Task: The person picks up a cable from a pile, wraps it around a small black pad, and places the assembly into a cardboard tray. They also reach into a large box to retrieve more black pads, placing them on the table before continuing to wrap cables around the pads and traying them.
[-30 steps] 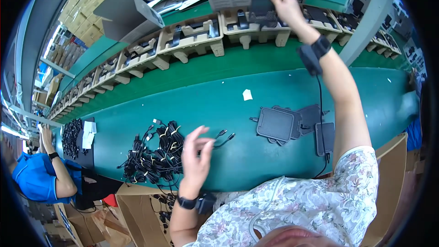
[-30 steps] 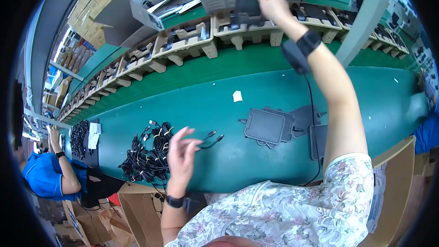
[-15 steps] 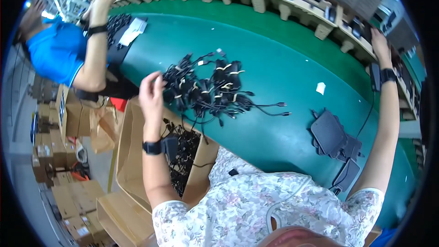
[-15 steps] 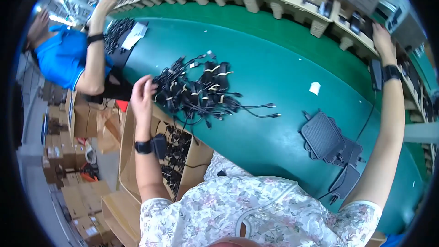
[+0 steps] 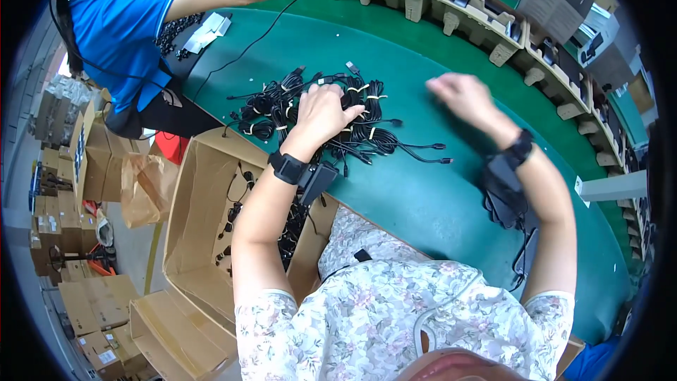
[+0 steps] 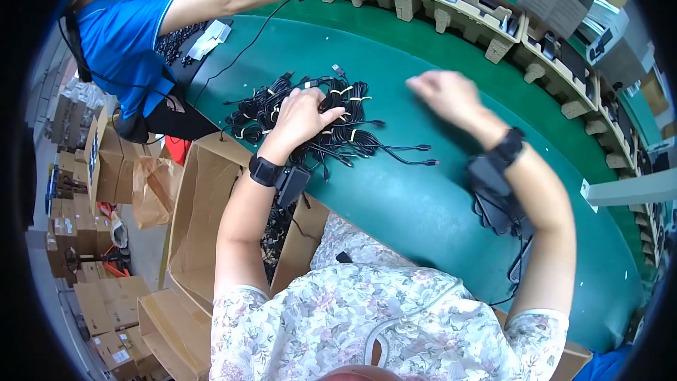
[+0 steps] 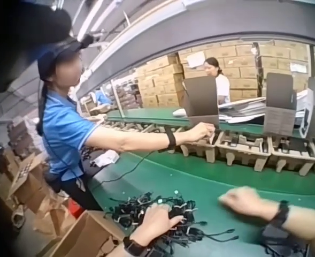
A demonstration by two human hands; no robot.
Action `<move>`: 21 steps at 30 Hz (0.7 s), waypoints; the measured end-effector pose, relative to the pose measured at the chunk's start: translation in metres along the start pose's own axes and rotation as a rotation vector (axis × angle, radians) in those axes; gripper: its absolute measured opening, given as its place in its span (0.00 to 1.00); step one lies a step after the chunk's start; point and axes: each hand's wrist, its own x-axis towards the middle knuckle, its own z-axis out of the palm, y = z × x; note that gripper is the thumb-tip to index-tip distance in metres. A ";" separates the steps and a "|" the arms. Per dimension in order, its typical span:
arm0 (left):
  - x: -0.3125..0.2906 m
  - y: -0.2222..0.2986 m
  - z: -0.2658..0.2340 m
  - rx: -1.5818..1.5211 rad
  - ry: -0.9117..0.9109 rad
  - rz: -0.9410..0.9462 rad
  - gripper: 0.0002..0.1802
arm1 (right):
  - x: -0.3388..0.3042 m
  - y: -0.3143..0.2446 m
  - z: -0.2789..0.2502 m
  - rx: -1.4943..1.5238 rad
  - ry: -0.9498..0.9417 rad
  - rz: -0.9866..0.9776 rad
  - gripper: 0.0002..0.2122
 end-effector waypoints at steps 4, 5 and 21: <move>-0.009 0.003 0.026 -0.215 0.304 -0.021 0.20 | 0.022 -0.049 0.046 -0.047 -0.192 0.055 0.20; -0.012 0.005 0.028 -0.229 0.354 -0.004 0.19 | 0.030 -0.055 0.053 -0.010 -0.216 0.092 0.21; -0.022 -0.006 0.039 -0.621 0.465 -0.165 0.15 | 0.026 -0.047 0.073 0.821 -0.338 0.178 0.13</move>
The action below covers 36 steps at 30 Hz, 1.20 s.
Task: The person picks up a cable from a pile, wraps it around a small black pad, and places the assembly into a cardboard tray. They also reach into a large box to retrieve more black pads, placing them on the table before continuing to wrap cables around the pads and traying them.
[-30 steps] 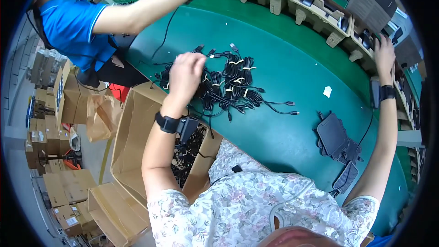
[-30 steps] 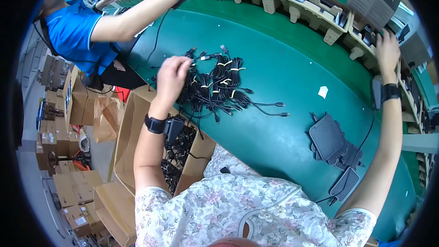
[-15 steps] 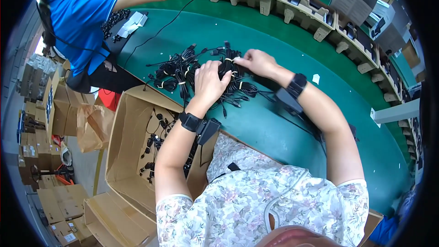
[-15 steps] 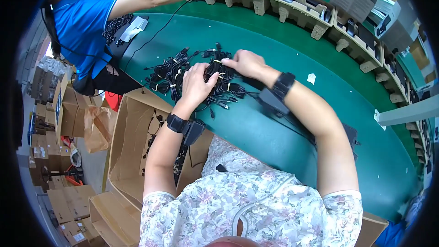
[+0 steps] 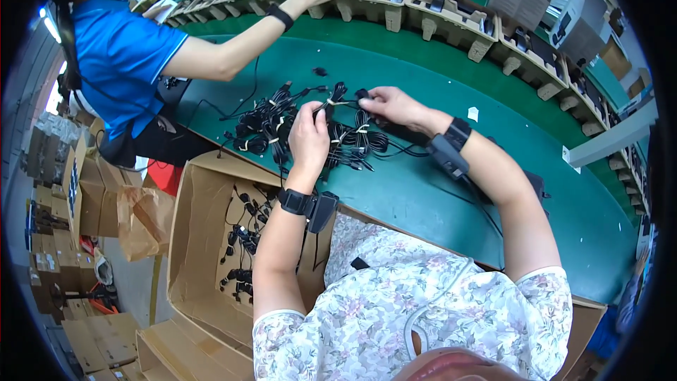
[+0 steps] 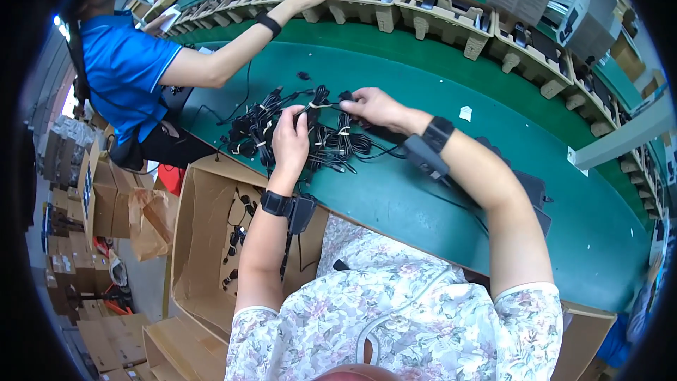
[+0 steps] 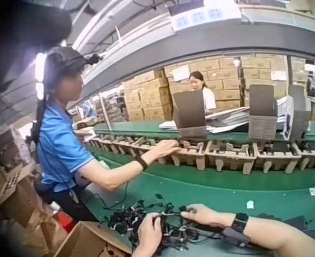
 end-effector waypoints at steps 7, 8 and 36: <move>-0.007 0.086 -0.008 -0.037 0.045 0.393 0.27 | -0.060 -0.021 -0.073 0.236 0.191 -0.196 0.13; -0.009 0.100 -0.003 -0.201 -0.010 0.414 0.29 | -0.069 -0.024 -0.073 0.235 0.203 -0.197 0.13; -0.015 0.143 0.094 -0.937 -0.762 0.020 0.21 | -0.183 0.001 -0.091 -1.008 0.614 -0.480 0.13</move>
